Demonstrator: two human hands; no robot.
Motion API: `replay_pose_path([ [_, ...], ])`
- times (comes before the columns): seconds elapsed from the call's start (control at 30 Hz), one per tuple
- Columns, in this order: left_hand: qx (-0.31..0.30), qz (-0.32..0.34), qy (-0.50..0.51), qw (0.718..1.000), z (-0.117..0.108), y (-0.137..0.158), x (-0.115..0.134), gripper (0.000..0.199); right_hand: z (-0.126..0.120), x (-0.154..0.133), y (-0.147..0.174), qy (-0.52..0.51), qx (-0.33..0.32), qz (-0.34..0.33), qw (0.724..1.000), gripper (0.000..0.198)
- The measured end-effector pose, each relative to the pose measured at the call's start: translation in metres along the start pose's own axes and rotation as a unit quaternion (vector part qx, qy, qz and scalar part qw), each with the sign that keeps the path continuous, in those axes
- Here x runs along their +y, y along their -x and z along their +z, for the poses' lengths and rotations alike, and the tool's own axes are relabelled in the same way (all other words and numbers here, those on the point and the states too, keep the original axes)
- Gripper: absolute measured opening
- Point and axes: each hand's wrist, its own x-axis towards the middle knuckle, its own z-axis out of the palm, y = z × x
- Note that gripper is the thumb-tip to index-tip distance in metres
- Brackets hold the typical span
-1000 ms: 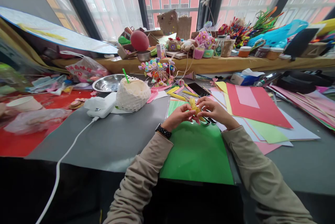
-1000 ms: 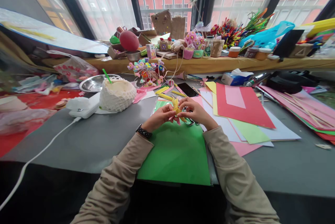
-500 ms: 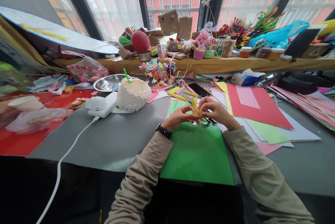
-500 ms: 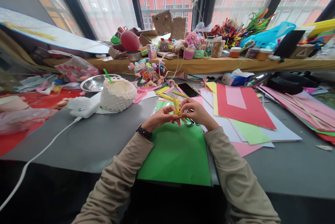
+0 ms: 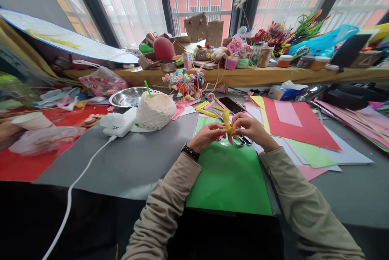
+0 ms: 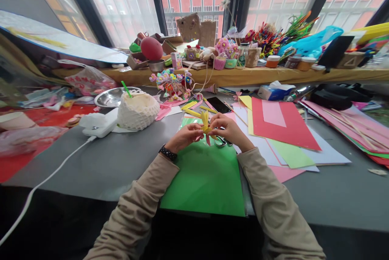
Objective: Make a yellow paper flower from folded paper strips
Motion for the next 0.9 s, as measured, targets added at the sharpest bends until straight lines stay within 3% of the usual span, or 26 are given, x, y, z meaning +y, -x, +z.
replay_pose_path([
  [0.4,-0.037,-0.043,0.008,0.998,-0.0011,0.0041,0.0054,0.033,0.0008,0.0054,-0.0002,-0.045,-0.002,0.002,0.999,0.02],
  [0.7,-0.019,-0.035,0.06,0.997,0.0008,0.0029,0.004,0.032,0.005,0.0079,-0.0008,-0.028,0.014,0.044,0.999,0.023],
  [0.9,-0.039,-0.003,-0.032,0.999,0.0025,0.0034,0.0017,0.041,0.006,0.0101,-0.0016,-0.012,0.054,0.061,0.997,0.024],
])
